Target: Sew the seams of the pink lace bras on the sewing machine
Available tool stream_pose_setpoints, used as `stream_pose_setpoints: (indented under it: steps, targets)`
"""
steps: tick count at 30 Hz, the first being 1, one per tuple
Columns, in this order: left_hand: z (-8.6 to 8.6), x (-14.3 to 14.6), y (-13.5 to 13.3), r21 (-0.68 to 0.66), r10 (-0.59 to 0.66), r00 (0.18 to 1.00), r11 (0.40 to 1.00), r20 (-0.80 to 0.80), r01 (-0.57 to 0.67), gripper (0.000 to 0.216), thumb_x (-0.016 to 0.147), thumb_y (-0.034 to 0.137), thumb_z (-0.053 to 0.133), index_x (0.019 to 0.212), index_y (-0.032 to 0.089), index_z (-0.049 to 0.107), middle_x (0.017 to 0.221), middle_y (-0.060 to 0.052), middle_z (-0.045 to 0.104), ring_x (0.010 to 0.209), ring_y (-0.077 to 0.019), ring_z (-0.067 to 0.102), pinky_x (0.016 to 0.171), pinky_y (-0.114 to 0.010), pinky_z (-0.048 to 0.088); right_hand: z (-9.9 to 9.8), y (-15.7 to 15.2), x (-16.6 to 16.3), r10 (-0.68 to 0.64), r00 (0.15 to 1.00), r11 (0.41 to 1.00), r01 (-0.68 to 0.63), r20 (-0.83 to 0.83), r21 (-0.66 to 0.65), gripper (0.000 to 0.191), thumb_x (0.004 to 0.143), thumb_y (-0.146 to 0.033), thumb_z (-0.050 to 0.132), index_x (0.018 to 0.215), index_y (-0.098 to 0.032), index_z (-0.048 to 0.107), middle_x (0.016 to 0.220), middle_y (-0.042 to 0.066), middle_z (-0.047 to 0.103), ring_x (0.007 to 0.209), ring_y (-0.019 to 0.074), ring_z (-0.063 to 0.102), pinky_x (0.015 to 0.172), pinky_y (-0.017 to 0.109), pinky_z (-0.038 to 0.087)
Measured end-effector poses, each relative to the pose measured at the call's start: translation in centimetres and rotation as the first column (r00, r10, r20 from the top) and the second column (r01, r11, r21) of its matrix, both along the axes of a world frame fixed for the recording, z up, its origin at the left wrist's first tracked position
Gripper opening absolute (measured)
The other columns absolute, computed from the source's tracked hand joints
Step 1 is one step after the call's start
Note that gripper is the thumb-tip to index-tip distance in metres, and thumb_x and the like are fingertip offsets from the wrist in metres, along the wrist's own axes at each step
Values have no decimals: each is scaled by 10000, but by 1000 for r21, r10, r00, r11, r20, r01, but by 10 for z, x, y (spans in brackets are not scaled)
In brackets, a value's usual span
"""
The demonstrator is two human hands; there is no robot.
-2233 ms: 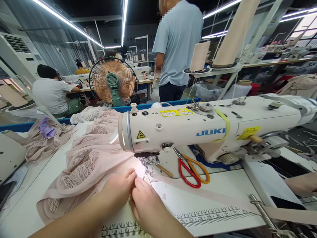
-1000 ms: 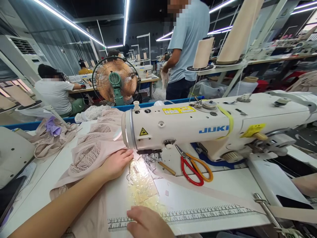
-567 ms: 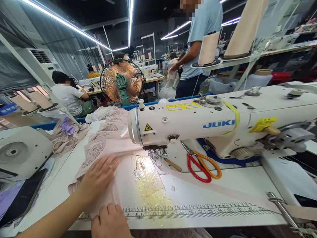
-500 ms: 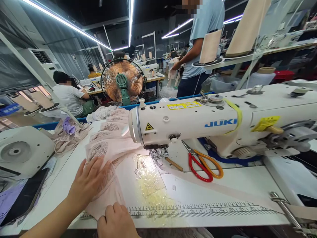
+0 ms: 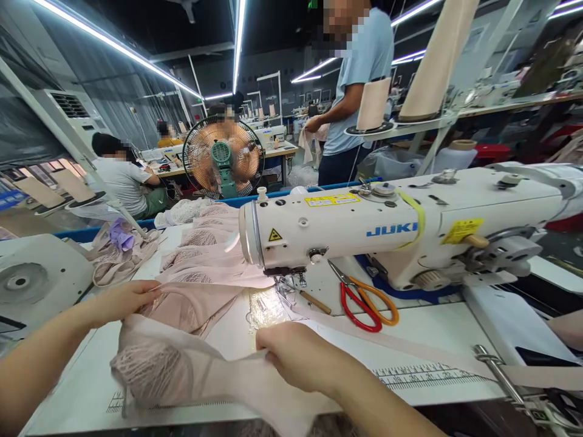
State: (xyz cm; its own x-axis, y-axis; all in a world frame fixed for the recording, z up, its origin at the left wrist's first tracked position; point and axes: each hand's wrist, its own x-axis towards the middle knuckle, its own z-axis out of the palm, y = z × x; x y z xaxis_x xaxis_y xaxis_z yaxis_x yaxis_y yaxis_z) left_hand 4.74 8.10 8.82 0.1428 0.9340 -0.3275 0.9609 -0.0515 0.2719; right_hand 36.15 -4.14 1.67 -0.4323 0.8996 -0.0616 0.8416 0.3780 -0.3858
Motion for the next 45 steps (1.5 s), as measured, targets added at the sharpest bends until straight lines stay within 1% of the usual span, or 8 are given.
stream_pose_setpoints:
  steps: [4, 12, 18, 23, 27, 32, 34, 45]
  targets:
    - [-4, 26, 12, 196, -57, 890, 967, -453, 161, 216, 810, 175, 432, 903, 124, 621, 965, -158, 629, 957, -322, 586, 796, -434, 453, -32, 27, -33, -261, 954, 952, 228, 150, 205, 252, 627, 61, 514, 705, -167, 586, 759, 52, 604, 737, 179, 554, 567, 242, 332]
    - [-80, 147, -4, 255, -566, 794, 752, -222, 607, 313, 807, 91, 432, 1072, 204, 554, 1141, -63, 572, 957, -188, 588, 807, -267, 455, -79, 0, -65, -377, 916, 880, 307, 139, 362, 250, 738, -31, 536, 917, -176, 633, 925, 100, 640, 823, 239, 605, 613, 304, 473]
    - [-114, 189, 31, 322, -434, 886, 825, -163, 463, 324, 914, 302, 344, 944, 146, 627, 961, -128, 644, 910, -252, 613, 771, -341, 473, -101, 5, -57, -173, 985, 883, 155, 1, 444, 368, 844, -187, 511, 1211, -196, 541, 1259, 90, 559, 1181, 257, 476, 985, 395, 387]
    - [-102, 196, 51, 318, -352, 929, 874, -110, 369, 281, 865, 268, 429, 1012, 122, 618, 922, -153, 667, 814, -259, 640, 662, -322, 476, -76, 26, -27, 104, 992, 966, -82, -75, 247, 494, 814, -315, 543, 1284, -178, 477, 1316, 70, 513, 1250, 246, 392, 1050, 406, 311]
    - [-85, 180, 32, 315, -505, 860, 807, -68, 499, 252, 869, 222, 421, 1005, 155, 622, 992, -111, 662, 883, -225, 620, 728, -296, 472, -66, 40, -11, 216, 970, 957, -188, -112, 221, 543, 751, -352, 635, 1252, -183, 510, 1281, 63, 540, 1218, 222, 417, 1040, 352, 319]
    - [-98, 140, -7, 361, -868, 496, 462, -2, 810, 299, 894, 247, 431, 1141, 183, 585, 1196, -52, 609, 1074, -172, 549, 939, -256, 402, -68, 37, -8, 201, 968, 962, -165, -153, 220, 360, 750, -294, 654, 1087, -179, 597, 1142, 58, 612, 1112, 224, 493, 995, 360, 373]
    - [-112, 130, -14, 451, -885, 463, 391, -57, 802, 371, 919, 279, 392, 1236, 127, 514, 1281, -89, 550, 1132, -203, 507, 988, -309, 368, -72, 27, -8, 183, 970, 962, -144, -157, 234, 329, 789, -242, 591, 1110, -168, 583, 1149, 62, 610, 1142, 227, 480, 1019, 386, 359]
    - [-134, 144, -16, 514, -736, 637, 464, -230, 721, 342, 889, 348, 436, 1127, 144, 572, 1197, -69, 582, 964, -233, 513, 851, -368, 405, -94, -22, 14, 12, 1000, 755, -19, 15, 655, 315, 874, -241, 451, 1143, -117, 559, 1224, 124, 583, 1154, 279, 517, 858, 420, 519]
